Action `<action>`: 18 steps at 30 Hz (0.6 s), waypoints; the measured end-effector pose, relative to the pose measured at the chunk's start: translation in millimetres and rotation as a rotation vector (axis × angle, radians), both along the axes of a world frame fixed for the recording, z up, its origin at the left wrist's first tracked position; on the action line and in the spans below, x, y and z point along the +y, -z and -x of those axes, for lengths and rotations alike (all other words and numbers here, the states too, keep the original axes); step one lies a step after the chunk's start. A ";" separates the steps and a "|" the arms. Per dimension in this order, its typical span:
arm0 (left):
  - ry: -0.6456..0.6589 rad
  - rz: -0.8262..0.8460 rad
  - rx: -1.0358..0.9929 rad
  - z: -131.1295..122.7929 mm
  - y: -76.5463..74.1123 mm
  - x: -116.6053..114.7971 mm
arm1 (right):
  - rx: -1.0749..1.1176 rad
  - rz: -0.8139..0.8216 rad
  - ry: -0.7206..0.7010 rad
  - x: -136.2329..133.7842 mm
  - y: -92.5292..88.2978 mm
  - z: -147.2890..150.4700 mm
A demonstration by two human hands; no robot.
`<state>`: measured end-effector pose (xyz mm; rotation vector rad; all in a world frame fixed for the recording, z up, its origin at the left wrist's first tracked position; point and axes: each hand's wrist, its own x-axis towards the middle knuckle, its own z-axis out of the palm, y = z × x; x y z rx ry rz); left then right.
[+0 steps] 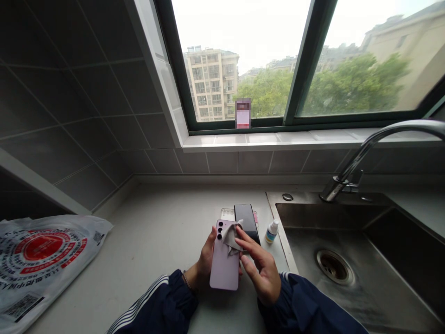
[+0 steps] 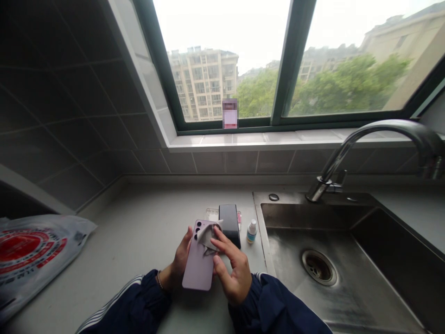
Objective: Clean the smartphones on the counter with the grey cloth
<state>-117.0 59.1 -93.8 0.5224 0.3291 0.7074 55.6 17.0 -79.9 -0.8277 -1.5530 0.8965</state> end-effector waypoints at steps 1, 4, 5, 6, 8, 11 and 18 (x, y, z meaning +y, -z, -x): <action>-0.008 0.003 0.009 -0.1 -0.3 -0.1 | 0.011 0.006 0.000 0.1 -0.1 0.0; -0.020 0.006 0.028 -0.1 -0.9 -0.1 | 0.028 0.020 0.003 -0.3 -0.9 0.4; -0.020 0.006 0.030 -0.1 -0.8 0.1 | 0.029 0.021 0.005 -0.5 -1.2 0.5; -0.018 0.005 0.027 0.0 -0.5 0.2 | 0.030 0.021 0.007 -0.7 -1.4 0.6; -0.011 -0.003 0.012 0.1 0.1 0.3 | 0.034 0.019 0.011 -1.0 -1.1 0.6; 0.000 -0.022 -0.026 -0.1 -0.6 -0.4 | 0.047 0.025 0.014 -1.1 0.7 0.7; -0.009 -0.040 -0.037 -1.9 -7.3 -2.2 | 0.048 0.058 0.166 2.6 5.9 2.8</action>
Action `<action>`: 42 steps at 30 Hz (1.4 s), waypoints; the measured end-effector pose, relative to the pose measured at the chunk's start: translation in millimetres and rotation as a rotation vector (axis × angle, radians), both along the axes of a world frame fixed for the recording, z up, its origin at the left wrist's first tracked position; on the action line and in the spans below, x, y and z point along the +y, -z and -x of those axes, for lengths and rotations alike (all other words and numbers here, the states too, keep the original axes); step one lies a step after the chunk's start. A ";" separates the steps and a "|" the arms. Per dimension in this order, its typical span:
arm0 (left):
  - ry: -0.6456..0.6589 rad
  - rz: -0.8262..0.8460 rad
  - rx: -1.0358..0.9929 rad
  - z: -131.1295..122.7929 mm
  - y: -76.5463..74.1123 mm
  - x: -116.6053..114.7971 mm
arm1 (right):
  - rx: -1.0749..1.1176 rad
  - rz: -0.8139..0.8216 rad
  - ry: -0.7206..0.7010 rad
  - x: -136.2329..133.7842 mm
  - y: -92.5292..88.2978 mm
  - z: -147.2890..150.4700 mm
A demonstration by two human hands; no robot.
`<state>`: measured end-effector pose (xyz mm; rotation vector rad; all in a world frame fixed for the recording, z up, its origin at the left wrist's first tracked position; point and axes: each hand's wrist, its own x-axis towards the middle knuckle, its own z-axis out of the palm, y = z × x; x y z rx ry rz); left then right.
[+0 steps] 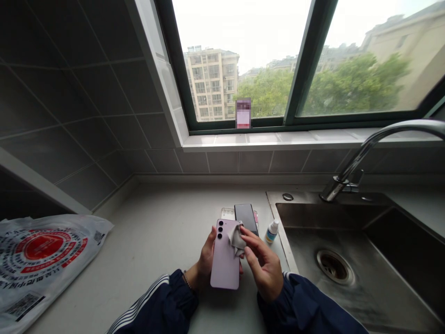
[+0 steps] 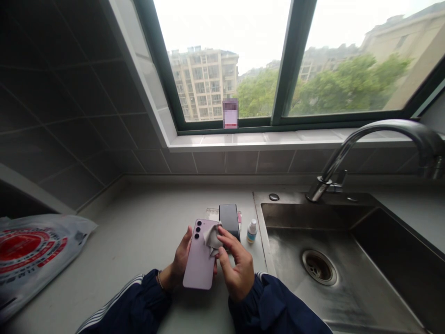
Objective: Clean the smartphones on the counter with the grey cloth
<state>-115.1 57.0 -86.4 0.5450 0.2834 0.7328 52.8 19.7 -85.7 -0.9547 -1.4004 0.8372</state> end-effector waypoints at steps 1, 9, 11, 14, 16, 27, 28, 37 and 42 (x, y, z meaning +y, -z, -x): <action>0.002 0.000 0.002 0.0 0.0 0.0 | 0.009 0.005 0.013 0.9 0.6 0.3; 0.010 0.007 0.015 0.5 2.2 -2.5 | 0.171 0.071 0.029 7.1 5.0 2.4; 0.005 0.002 0.026 0.4 2.5 -3.3 | 0.234 0.111 0.033 8.4 4.6 3.2; 0.008 0.000 0.062 0.6 3.9 -3.4 | 0.295 0.198 0.015 10.3 4.3 3.4; 0.013 0.007 0.085 0.7 5.0 -3.4 | 0.305 0.232 0.018 11.9 5.4 2.8; 0.007 -0.037 0.213 -1.1 17.1 -4.3 | 0.307 0.257 0.039 17.4 12.5 0.1; 0.011 -0.040 0.216 -0.8 18.8 -3.9 | 0.311 0.256 0.045 17.0 12.0 0.2; 0.078 -0.085 0.252 -1.1 14.3 -12.4 | 0.347 0.254 0.078 15.8 7.6 -1.8; 0.024 -0.089 0.273 -1.0 13.1 -16.0 | 0.329 0.273 0.029 16.0 6.9 -5.2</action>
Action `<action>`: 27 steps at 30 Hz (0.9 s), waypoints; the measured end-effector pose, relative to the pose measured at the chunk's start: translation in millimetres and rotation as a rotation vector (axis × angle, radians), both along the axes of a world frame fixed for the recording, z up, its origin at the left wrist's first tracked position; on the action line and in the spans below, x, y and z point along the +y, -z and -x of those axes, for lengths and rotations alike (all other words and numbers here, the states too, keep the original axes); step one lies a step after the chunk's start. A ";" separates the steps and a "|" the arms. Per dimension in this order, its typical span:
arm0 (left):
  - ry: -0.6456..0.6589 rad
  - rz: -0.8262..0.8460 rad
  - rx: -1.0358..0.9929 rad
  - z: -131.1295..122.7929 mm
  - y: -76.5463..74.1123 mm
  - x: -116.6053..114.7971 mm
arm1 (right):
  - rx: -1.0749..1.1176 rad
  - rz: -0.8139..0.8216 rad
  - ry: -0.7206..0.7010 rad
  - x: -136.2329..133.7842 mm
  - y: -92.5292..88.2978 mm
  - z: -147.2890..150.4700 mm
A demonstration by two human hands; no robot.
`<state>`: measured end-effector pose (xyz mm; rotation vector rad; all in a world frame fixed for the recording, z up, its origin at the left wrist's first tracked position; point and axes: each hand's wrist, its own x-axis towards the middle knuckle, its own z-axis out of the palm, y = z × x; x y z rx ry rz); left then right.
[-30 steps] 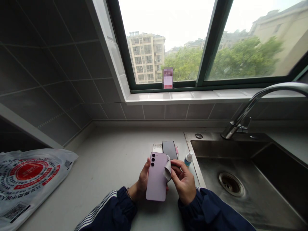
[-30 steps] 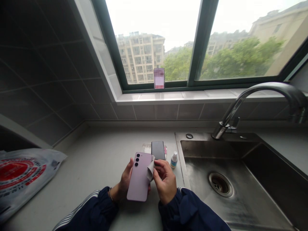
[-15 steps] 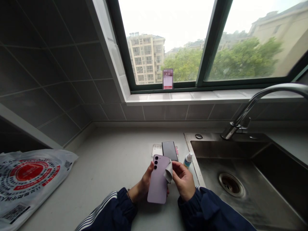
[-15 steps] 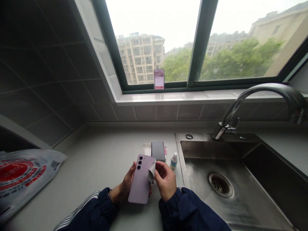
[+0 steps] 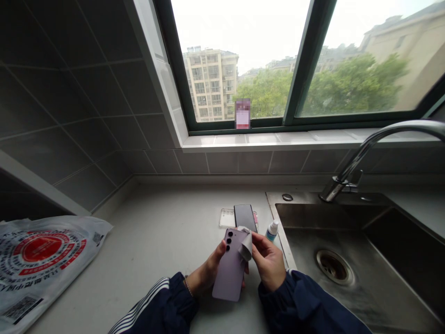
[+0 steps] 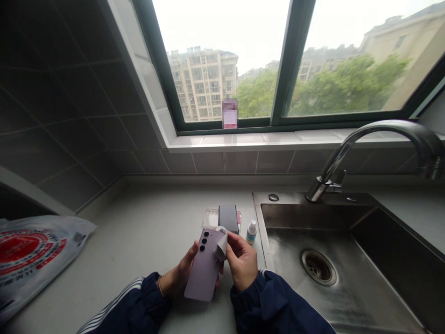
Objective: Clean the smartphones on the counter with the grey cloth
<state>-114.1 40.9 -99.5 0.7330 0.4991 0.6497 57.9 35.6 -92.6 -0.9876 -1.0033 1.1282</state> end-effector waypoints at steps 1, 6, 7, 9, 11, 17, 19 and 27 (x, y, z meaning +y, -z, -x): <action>-0.007 -0.002 -0.011 -0.2 0.5 0.0 | 0.000 0.004 -0.008 0.0 0.1 -0.3; -0.032 -0.008 -0.117 -1.4 6.5 2.6 | 0.010 0.019 -0.014 -1.1 -0.8 1.9; -0.040 -0.004 -0.132 -1.6 7.9 3.4 | 0.015 0.022 -0.015 -1.3 -1.0 2.7; -0.054 0.005 -0.146 -1.7 9.9 4.6 | 0.026 0.026 -0.022 -1.4 -1.0 3.8; -0.060 0.004 -0.138 -1.7 10.5 5.3 | 0.038 0.032 -0.030 -1.0 0.3 4.2; -0.003 -0.002 0.014 -1.3 0.5 4.4 | 0.090 0.076 -0.105 -1.6 4.7 4.7; -0.003 -0.002 0.050 -1.0 -3.9 3.7 | 0.113 0.104 -0.164 -2.3 3.5 5.1; 0.013 -0.007 0.077 0.8 -4.3 2.8 | 0.127 0.121 -0.253 2.5 2.8 1.8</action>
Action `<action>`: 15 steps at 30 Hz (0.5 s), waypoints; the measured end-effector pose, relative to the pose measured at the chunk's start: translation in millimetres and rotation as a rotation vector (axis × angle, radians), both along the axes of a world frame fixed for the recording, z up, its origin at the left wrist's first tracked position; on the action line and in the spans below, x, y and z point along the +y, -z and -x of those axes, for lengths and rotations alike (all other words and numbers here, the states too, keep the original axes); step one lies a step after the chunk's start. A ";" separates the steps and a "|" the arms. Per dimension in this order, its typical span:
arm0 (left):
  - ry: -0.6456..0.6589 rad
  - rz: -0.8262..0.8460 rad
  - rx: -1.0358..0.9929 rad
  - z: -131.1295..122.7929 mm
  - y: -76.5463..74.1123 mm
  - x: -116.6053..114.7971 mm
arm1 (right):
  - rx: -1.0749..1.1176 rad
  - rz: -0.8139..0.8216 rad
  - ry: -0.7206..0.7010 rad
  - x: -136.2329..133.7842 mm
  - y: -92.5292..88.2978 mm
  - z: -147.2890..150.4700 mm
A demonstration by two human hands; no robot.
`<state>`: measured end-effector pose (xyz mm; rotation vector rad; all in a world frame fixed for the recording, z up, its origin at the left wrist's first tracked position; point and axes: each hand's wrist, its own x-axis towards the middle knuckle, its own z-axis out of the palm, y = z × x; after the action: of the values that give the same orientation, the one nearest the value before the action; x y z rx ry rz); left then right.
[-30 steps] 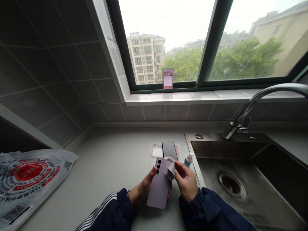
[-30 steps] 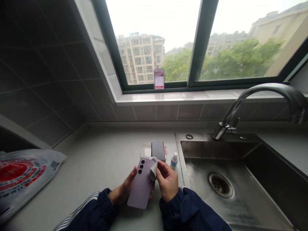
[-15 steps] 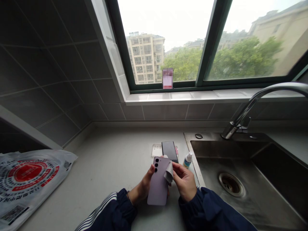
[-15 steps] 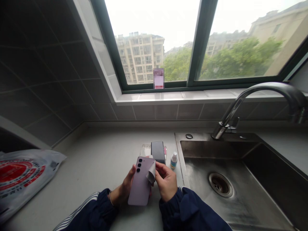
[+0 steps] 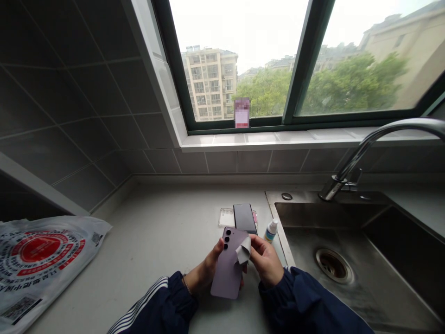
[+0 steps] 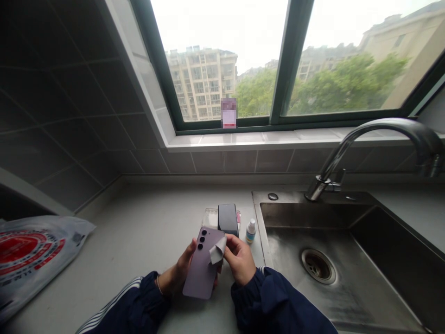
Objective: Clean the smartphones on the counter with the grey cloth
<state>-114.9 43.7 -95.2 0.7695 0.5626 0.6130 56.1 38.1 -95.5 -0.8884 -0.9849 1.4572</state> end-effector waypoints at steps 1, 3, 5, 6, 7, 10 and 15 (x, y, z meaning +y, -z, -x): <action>-0.002 0.001 -0.008 0.0 0.3 -0.1 | 0.001 0.000 -0.008 0.8 0.7 -0.9; -0.011 -0.002 -0.045 -0.5 -0.1 -0.4 | 0.002 0.003 -0.024 1.9 1.6 -2.0; -0.019 -0.015 -0.107 -1.5 -2.1 -0.5 | 0.006 0.006 -0.040 1.9 1.8 -1.9; -0.018 -0.024 -0.139 -2.2 -3.4 -0.5 | 0.009 0.008 -0.048 1.7 1.6 -1.4; -0.012 -0.036 -0.165 -2.7 -4.7 -0.3 | 0.011 0.010 -0.057 1.4 1.4 -0.7; 0.009 -0.064 -0.190 -3.7 -7.4 0.2 | 0.019 0.019 -0.077 0.5 0.7 1.0; 0.030 -0.080 -0.117 -1.8 -7.5 -0.3 | 0.020 0.029 -0.085 0.4 1.1 -0.4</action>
<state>-113.1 43.4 -87.7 0.8102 0.4203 0.6514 56.5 38.5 -96.5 -0.8599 -0.9991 1.5535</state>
